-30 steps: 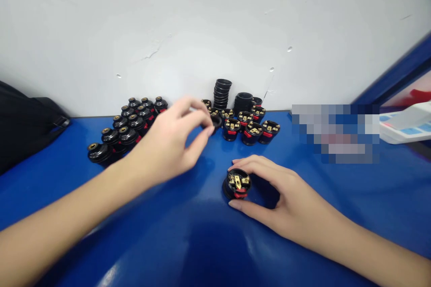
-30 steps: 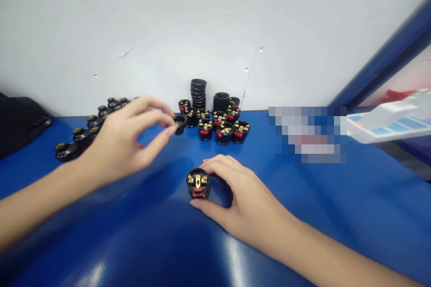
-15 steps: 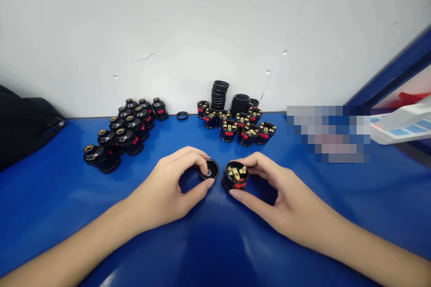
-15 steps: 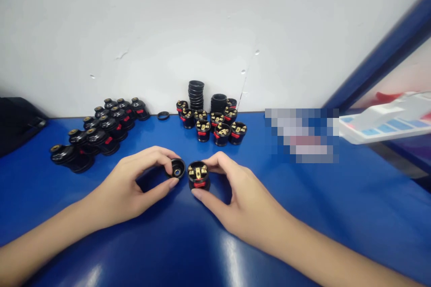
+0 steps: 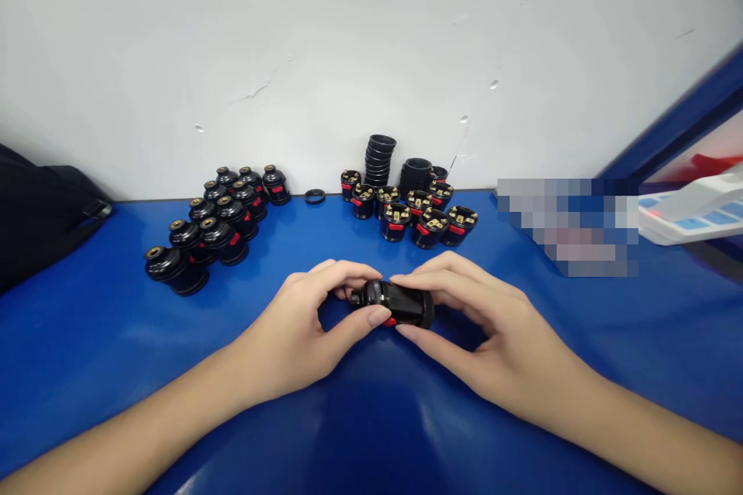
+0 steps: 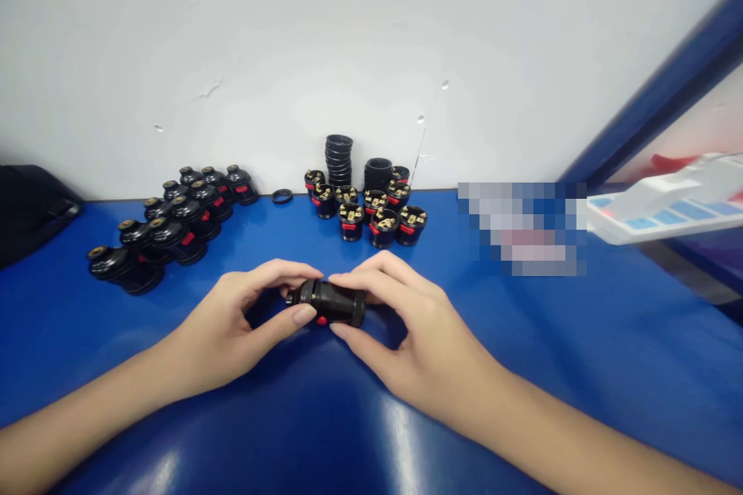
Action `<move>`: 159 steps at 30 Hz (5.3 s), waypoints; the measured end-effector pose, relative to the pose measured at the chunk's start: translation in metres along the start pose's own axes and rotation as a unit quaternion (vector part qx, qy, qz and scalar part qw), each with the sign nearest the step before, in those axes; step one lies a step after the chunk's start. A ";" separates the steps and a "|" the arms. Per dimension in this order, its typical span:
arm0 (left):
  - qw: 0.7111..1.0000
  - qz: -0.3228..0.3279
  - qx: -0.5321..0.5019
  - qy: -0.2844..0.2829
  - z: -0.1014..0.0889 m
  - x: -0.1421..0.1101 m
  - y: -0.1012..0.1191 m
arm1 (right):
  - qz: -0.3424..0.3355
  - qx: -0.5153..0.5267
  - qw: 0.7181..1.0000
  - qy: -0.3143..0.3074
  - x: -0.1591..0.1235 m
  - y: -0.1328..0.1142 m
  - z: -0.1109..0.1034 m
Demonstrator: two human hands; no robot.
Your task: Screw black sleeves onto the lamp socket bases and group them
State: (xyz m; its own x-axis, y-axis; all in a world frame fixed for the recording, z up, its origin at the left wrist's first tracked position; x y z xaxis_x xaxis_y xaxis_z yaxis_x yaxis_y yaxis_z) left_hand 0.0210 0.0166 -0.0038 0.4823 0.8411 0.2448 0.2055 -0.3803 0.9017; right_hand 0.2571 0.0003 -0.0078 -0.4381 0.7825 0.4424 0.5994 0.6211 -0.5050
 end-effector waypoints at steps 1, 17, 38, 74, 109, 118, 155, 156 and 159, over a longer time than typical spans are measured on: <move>1.000 -0.004 0.005 0.003 0.001 0.000 0.000 | -0.001 0.001 1.000 0.002 0.000 0.000 0.000; 0.999 0.028 0.022 0.000 0.001 0.000 -0.002 | 0.044 0.059 0.997 0.014 -0.001 0.000 0.002; 0.995 0.079 0.054 -0.028 -0.001 -0.006 -0.009 | 0.165 0.207 0.964 -0.039 0.002 0.003 0.005; 0.948 0.256 0.190 0.004 0.002 -0.007 0.005 | 0.204 0.270 0.939 -0.061 0.002 -0.002 0.004; 0.904 0.139 0.404 -0.006 -0.027 0.005 -0.019 | 0.008 -0.033 0.998 -0.051 0.000 0.001 0.004; 0.905 0.012 0.422 0.040 -0.036 0.003 -0.036 | 0.002 -0.028 0.998 -0.051 0.001 -0.001 0.002; 0.858 0.170 0.485 -0.010 -0.029 0.072 -0.012 | -0.004 -0.086 0.995 -0.055 -0.007 0.000 0.003; 0.856 0.176 0.485 -0.008 -0.028 0.082 -0.013 | -0.003 -0.086 0.995 -0.055 -0.007 0.000 0.003; 0.841 0.195 0.504 -0.015 -0.026 0.102 -0.017 | 0.002 -0.088 0.995 -0.057 -0.008 0.001 0.003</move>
State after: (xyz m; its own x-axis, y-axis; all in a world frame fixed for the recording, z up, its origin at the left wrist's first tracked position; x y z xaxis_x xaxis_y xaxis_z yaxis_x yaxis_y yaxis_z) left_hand 0.0447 0.1183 0.0151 0.6989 0.5721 0.4293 0.6365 -0.7712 -0.0085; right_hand 0.2587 -0.0057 -0.0143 -0.5031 0.7908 0.3486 0.7042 0.6089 -0.3651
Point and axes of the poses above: each hand's wrist, its own x-axis towards the middle knuckle, its own z-axis out of the palm, y = z × x, the point moved 2 cm from there along x, towards the middle knuckle, and after that the axes turned 15 degrees about -x, right-handed, at the moved point
